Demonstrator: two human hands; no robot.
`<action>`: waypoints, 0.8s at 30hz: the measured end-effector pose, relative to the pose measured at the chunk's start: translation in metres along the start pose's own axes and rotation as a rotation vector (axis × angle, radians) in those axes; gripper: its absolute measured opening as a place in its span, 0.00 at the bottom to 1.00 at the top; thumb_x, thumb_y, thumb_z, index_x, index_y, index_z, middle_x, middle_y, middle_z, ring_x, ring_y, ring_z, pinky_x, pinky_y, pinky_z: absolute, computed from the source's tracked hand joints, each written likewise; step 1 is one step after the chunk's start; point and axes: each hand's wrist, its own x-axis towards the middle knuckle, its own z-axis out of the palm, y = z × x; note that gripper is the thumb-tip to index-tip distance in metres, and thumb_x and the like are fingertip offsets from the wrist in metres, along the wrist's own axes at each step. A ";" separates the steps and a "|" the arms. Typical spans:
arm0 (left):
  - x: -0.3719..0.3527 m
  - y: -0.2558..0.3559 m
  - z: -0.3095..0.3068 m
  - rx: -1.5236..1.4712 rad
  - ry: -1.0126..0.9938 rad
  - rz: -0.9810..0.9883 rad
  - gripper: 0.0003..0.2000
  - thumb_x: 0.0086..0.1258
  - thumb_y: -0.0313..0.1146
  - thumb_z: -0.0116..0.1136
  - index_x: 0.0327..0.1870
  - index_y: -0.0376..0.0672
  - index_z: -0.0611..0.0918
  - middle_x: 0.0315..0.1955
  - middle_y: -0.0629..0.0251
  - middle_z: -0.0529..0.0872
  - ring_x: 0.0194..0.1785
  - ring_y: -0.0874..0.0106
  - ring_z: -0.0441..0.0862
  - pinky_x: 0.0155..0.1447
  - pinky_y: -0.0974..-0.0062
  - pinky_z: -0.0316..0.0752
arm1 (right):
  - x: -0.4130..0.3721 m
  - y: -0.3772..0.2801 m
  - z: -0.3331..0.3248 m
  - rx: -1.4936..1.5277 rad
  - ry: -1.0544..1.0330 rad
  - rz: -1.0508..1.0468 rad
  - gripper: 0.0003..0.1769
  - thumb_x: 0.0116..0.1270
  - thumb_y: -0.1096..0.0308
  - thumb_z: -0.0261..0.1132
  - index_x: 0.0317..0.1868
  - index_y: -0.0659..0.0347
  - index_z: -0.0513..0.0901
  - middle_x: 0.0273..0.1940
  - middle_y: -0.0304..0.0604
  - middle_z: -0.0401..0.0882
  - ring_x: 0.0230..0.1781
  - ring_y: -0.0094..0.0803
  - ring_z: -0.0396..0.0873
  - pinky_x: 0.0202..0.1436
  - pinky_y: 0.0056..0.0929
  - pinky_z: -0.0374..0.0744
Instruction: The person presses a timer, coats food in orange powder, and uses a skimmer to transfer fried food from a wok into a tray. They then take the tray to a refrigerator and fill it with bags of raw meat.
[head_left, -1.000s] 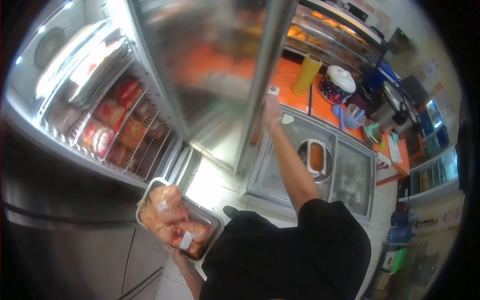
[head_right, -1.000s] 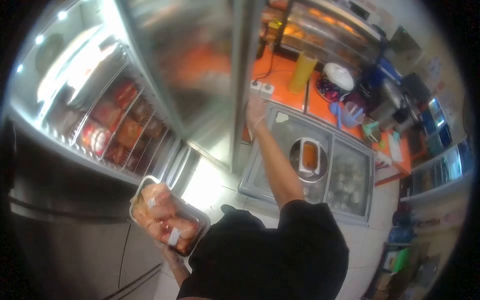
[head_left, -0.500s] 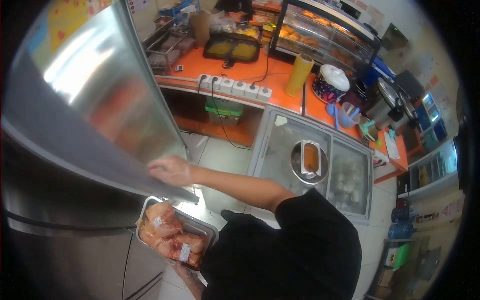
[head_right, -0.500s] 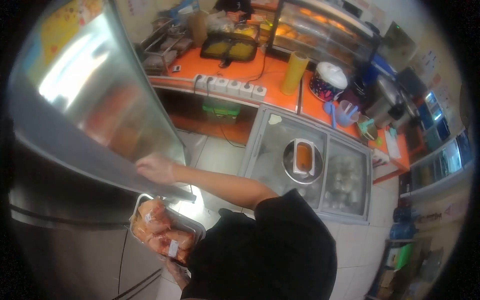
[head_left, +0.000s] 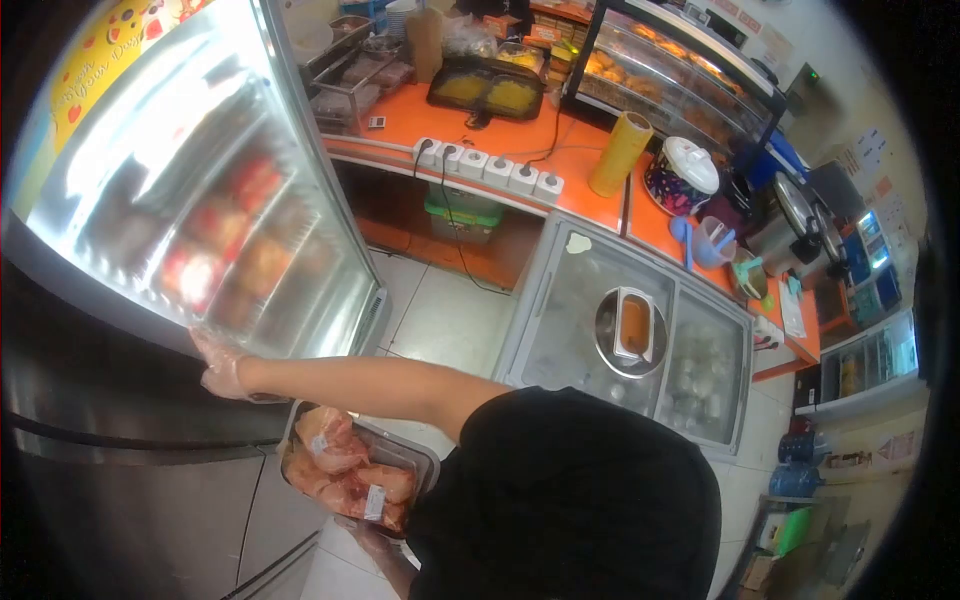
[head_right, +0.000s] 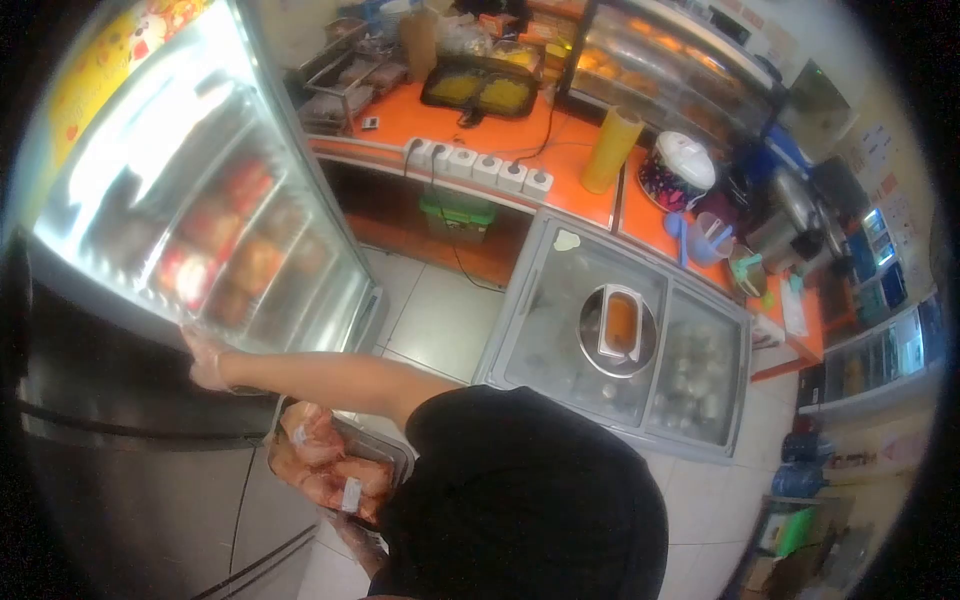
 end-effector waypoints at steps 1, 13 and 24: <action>0.000 -0.001 0.000 0.006 0.002 -0.001 0.45 0.64 0.32 0.68 0.80 0.41 0.53 0.71 0.52 0.67 0.69 0.56 0.72 0.71 0.59 0.71 | 0.007 0.000 0.004 0.003 -0.016 0.029 0.45 0.66 0.71 0.57 0.81 0.67 0.48 0.80 0.62 0.48 0.82 0.52 0.48 0.84 0.38 0.51; 0.008 0.001 0.012 0.030 0.022 0.023 0.46 0.64 0.30 0.67 0.81 0.42 0.52 0.72 0.51 0.65 0.70 0.55 0.71 0.72 0.58 0.70 | 0.023 0.001 -0.051 0.197 -0.133 0.064 0.38 0.67 0.66 0.66 0.76 0.62 0.65 0.69 0.60 0.73 0.69 0.46 0.75 0.71 0.36 0.75; 0.016 0.068 0.018 0.185 -0.497 -0.206 0.49 0.60 0.20 0.61 0.83 0.44 0.47 0.73 0.51 0.64 0.71 0.55 0.69 0.73 0.59 0.67 | -0.432 0.088 -0.151 -0.247 0.735 0.690 0.24 0.76 0.48 0.62 0.35 0.63 0.85 0.26 0.38 0.79 0.28 0.23 0.74 0.33 0.32 0.75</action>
